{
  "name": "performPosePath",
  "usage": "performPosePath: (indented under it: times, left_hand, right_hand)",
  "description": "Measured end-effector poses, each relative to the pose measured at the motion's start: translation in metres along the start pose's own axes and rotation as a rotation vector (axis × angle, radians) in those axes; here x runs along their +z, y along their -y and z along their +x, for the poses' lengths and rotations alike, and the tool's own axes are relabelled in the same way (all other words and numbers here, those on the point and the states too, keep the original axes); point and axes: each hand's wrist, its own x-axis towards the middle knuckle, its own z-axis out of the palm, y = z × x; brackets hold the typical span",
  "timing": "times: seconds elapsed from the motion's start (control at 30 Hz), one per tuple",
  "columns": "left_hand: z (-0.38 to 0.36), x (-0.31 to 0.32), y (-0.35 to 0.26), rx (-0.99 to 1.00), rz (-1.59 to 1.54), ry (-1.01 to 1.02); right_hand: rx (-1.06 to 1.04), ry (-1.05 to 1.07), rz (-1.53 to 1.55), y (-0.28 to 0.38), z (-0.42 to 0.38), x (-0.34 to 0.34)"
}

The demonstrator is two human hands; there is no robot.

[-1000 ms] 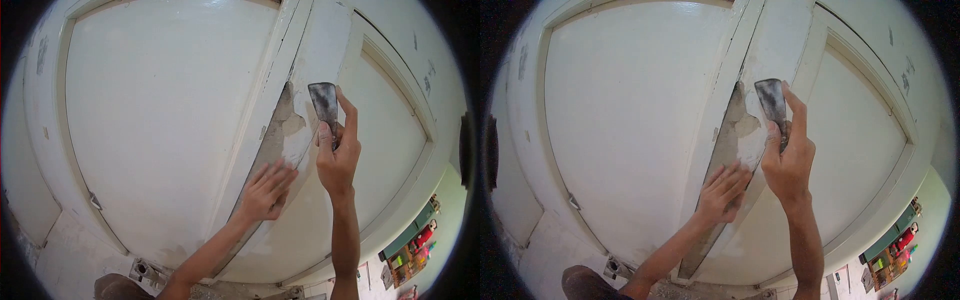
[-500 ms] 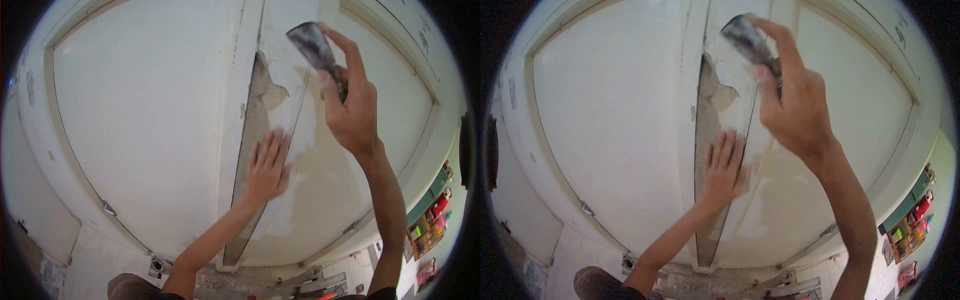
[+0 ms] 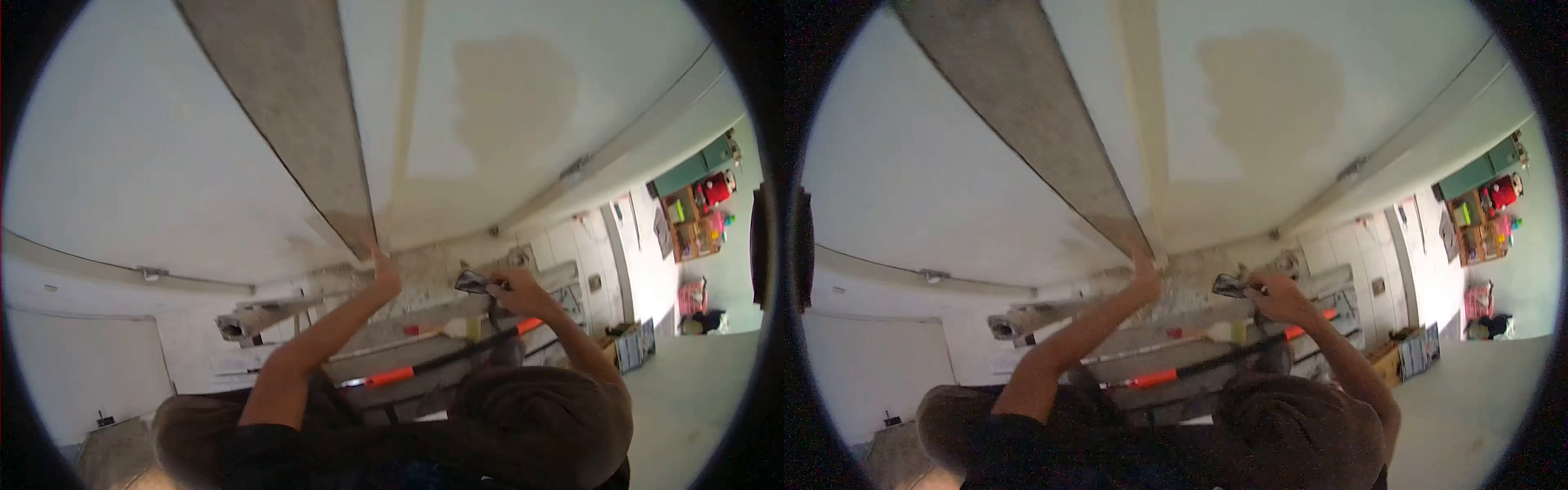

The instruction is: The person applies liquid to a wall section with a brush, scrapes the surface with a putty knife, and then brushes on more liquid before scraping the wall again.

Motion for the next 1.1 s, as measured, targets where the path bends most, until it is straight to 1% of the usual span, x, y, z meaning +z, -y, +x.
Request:
performPosePath:
  times: [0.03, 0.07, 0.1, 0.13, 0.17, 0.2, 0.23, 0.27, 0.3, 0.33, 0.37, 0.4, 0.43, 0.5, 0.53, 0.6, 0.63, 0.7, 0.73, 0.8, 0.83, 0.9, 0.93, 1.0, 1.03, 1.07, 1.1]
  left_hand:
    - [0.017, 0.016, 0.010, 0.041, 0.150, 0.010]
    - [0.029, 0.030, 0.015, 0.081, 0.299, 0.017]
    - [0.029, 0.024, 0.016, 0.085, 0.294, 0.047]
    - [0.022, 0.012, 0.013, 0.116, -0.159, 0.026]
    - [0.022, 0.013, 0.013, 0.133, -0.606, -0.004]
    - [0.018, 0.013, 0.011, 0.128, -0.596, 0.006]
    - [0.019, 0.020, 0.011, 0.116, -0.176, -0.155]
    - [0.020, 0.025, 0.012, 0.103, 0.245, -0.310]
    - [0.024, 0.026, 0.012, 0.100, 0.250, -0.307]
    - [0.027, 0.028, 0.009, 0.189, 0.196, -0.183]
    - [0.023, 0.020, 0.002, 0.277, 0.141, -0.062]
    - [0.017, 0.017, -0.011, 0.280, -0.016, -0.119]
    - [-0.004, 0.008, -0.031, 0.284, -0.171, -0.173]
    - [-0.028, 0.015, -0.051, 0.494, -0.234, -0.335]
    - [-0.029, 0.030, -0.057, 0.503, -0.229, -0.329]
    - [-0.023, 0.058, -0.062, 0.754, 0.032, -0.271]
    - [-0.026, 0.061, -0.062, 0.754, 0.031, -0.275]
    - [-0.033, 0.064, -0.058, 0.926, 0.080, -0.497]
    - [-0.030, 0.064, -0.058, 0.918, 0.076, -0.503]
    - [-0.017, 0.061, -0.060, 0.747, 0.080, -0.186]
    - [-0.021, 0.047, -0.062, 0.741, 0.075, -0.192]
    - [-0.039, 0.007, -0.066, 0.615, 0.126, -0.130]
    - [-0.037, 0.000, -0.064, 0.608, 0.120, -0.134]
    - [-0.036, -0.013, -0.061, 0.606, 0.010, -0.305]
    - [-0.041, -0.024, -0.062, 0.599, 0.008, -0.315]
    - [-0.047, -0.038, -0.065, 0.517, -0.209, -0.337]
    - [-0.052, -0.054, -0.067, 0.432, -0.423, -0.364]
  right_hand:
    - [0.034, 0.034, 0.019, -0.025, -0.003, 0.023]
    - [0.023, 0.090, 0.014, -0.044, -0.004, 0.046]
    - [-0.002, 0.133, 0.007, -0.056, -0.001, 0.063]
    - [0.009, 0.150, 0.030, -0.066, 0.000, 0.080]
    - [-0.060, 0.138, 0.020, -0.071, 0.000, 0.093]
    - [-0.136, 0.115, 0.003, -0.075, 0.003, 0.102]
    - [-0.134, 0.112, 0.015, -0.071, 0.001, 0.109]
    - [-0.169, 0.100, -0.046, -0.065, 0.000, 0.116]
    - [-0.205, 0.089, -0.111, -0.060, 0.000, 0.122]
    - [-0.206, 0.090, -0.106, -0.049, -0.004, 0.121]
    - [-0.120, 0.212, -0.058, -0.037, -0.008, 0.113]
    - [-0.033, 0.332, -0.013, -0.032, -0.011, 0.108]
    - [-0.032, 0.328, -0.011, -0.034, -0.014, 0.110]
    - [-0.014, 0.239, -0.140, -0.040, -0.027, 0.119]
    - [-0.006, 0.234, -0.135, -0.048, -0.035, 0.131]
    - [-0.307, 0.066, -0.129, -0.066, -0.041, 0.151]
    - [-0.309, 0.066, -0.133, -0.066, -0.041, 0.147]
    - [-0.201, -0.064, -0.152, -0.064, -0.042, 0.138]
    - [-0.209, -0.058, -0.156, -0.063, -0.042, 0.129]
    - [0.038, -0.252, 0.068, -0.061, -0.042, 0.106]
    - [0.031, -0.248, 0.064, -0.057, -0.042, 0.096]
    - [0.120, -0.384, 0.292, -0.051, -0.038, 0.079]
    - [0.113, -0.377, 0.289, -0.053, -0.034, 0.073]
    - [0.162, -0.514, 0.333, -0.056, -0.026, 0.062]
    - [0.198, -0.533, 0.512, -0.051, -0.023, 0.059]
    - [0.182, -0.531, 0.505, -0.055, -0.022, 0.057]
    - [0.241, -0.489, 0.584, -0.063, -0.024, 0.055]
